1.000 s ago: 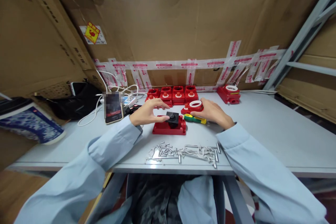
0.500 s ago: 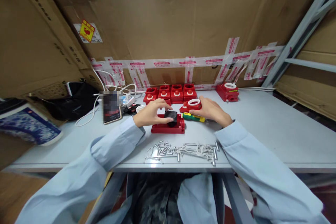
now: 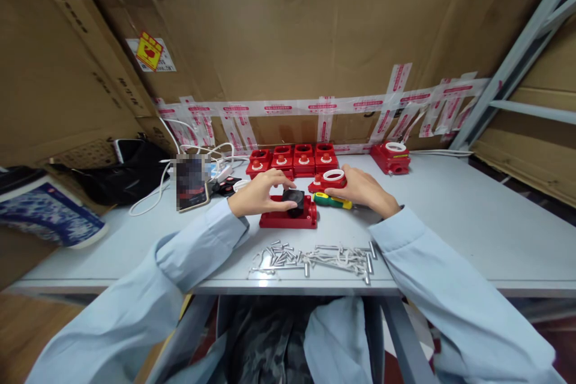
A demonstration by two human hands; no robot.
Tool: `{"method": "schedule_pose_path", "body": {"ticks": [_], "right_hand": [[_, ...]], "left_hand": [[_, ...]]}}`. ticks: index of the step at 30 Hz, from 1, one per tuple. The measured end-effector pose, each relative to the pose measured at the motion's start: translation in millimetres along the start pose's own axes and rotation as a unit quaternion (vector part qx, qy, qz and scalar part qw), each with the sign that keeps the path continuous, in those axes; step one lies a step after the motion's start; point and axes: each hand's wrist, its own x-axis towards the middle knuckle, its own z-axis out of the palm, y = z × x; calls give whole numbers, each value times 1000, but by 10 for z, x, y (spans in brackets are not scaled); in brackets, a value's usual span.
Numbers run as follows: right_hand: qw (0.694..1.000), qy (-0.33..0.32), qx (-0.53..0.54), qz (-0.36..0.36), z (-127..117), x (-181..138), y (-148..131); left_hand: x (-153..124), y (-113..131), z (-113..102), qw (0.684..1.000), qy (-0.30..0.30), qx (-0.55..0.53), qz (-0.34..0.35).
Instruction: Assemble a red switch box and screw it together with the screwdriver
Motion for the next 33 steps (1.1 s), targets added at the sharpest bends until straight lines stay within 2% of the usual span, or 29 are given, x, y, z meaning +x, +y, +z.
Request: {"method": "schedule_pose_path", "body": {"ticks": [14, 17, 20, 23, 27, 29, 33], "right_hand": [[1000, 11, -3, -8, 24, 24, 34], [999, 43, 11, -16, 10, 20, 32], [992, 108, 67, -24, -16, 9, 5], [966, 173, 162, -106, -32, -24, -101], [919, 178, 247, -253, 5, -125, -339], [912, 161, 239, -293, 35, -190, -435], [919, 110, 173, -338, 64, -277, -493]], "left_hand": [[-5, 2, -11, 1000, -8, 10, 6], [-36, -3, -65, 1000, 5, -1, 11], [-95, -37, -160, 999, 38, -11, 23], [-160, -82, -253, 995, 93, -15, 39], [-215, -72, -291, 985, 163, -4, 57], [-224, -33, -267, 987, 151, 3, 51], [-217, 21, -169, 998, 60, 0, 30]]}}
